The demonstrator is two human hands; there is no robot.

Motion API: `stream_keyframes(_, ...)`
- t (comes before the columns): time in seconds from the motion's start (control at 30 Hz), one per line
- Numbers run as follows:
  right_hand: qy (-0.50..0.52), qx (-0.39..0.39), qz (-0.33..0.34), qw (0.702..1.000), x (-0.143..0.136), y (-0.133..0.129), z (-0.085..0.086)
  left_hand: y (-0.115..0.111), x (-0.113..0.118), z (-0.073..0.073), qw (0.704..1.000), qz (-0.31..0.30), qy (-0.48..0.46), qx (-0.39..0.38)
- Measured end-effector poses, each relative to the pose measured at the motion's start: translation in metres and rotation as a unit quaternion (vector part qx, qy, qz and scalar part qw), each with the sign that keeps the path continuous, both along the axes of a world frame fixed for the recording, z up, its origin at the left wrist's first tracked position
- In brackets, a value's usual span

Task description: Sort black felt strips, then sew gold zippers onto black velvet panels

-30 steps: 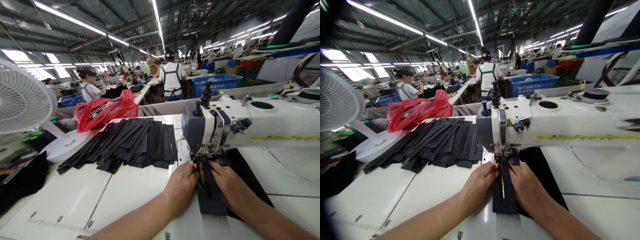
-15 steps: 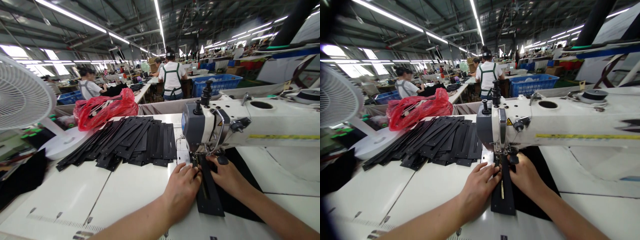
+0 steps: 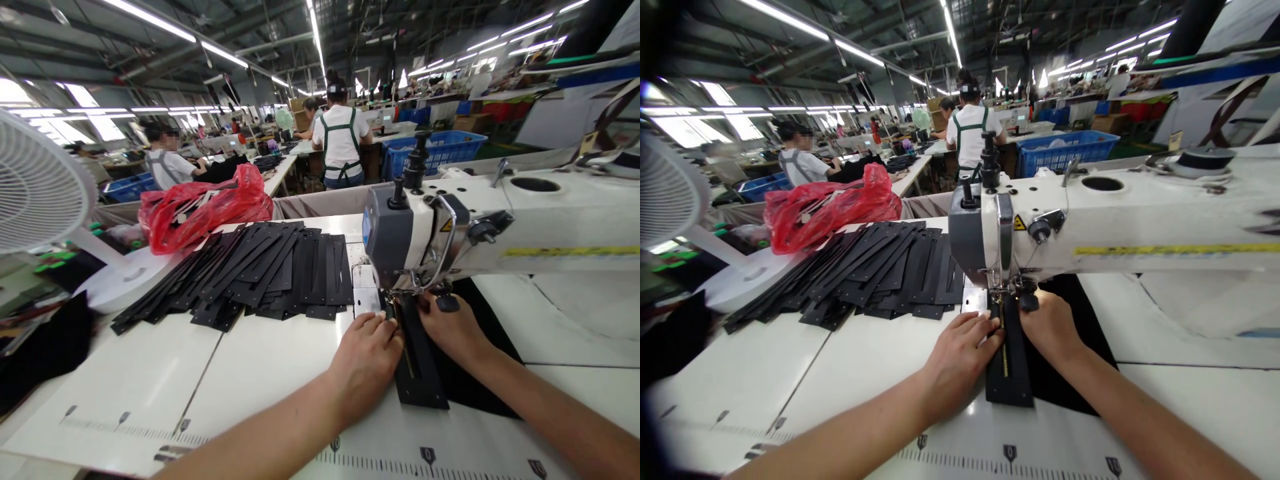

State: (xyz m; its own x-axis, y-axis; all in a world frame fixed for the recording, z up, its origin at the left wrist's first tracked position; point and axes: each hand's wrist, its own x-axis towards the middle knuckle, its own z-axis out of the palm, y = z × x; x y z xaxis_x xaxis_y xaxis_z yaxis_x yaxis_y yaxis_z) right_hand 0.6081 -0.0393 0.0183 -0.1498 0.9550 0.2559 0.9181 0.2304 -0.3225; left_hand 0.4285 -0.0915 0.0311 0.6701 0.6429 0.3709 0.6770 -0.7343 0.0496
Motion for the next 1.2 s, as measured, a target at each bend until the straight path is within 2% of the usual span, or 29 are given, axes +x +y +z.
stream_keyframes(0.07, 0.053, 0.055, 0.061, 0.995, 0.004, -0.019, 0.003, -0.003, -0.004, 0.0, 1.0, -0.01, -0.012, -0.004)
stream_keyframes(0.13, 0.073, 0.126, 0.151, 0.978, 0.009, -0.045, 0.005, -0.01, -0.007, -0.001, 0.999, -0.024, -0.025, 0.009)
stream_keyframes(0.2, 0.046, 0.163, 0.228, 0.959, 0.013, -0.07, 0.005, -0.017, -0.01, -0.004, 0.998, -0.036, -0.026, 0.04)
stream_keyframes(0.27, 0.01, 0.172, 0.267, 0.948, 0.016, -0.086, 0.004, -0.024, -0.011, -0.006, 0.996, -0.043, -0.023, 0.079)
stream_keyframes(0.33, -0.011, 0.176, 0.275, 0.945, 0.017, -0.093, 0.002, -0.029, -0.009, -0.008, 0.993, -0.043, -0.026, 0.105)
stream_keyframes(0.5, -0.019, 0.182, 0.267, 0.946, 0.019, -0.088, 0.0, -0.031, -0.003, -0.009, 0.99, -0.03, -0.051, 0.128)
stream_keyframes(0.77, 0.02, 0.136, 0.257, 0.957, 0.024, -0.088, -0.004, -0.027, 0.0, -0.006, 0.995, -0.029, -0.04, 0.087)
stream_keyframes(0.9, 0.003, 0.142, 0.256, 0.956, 0.025, -0.089, -0.006, -0.029, -0.004, -0.005, 0.997, -0.011, -0.073, 0.037)
stream_keyframes(1.0, -0.013, 0.154, 0.26, 0.953, 0.025, -0.089, -0.007, -0.029, -0.006, -0.008, 0.996, 0.005, -0.079, 0.033)
stream_keyframes(1.2, -0.013, 0.162, 0.265, 0.951, 0.024, -0.089, -0.004, -0.024, -0.004, -0.011, 0.995, -0.031, -0.077, 0.046)
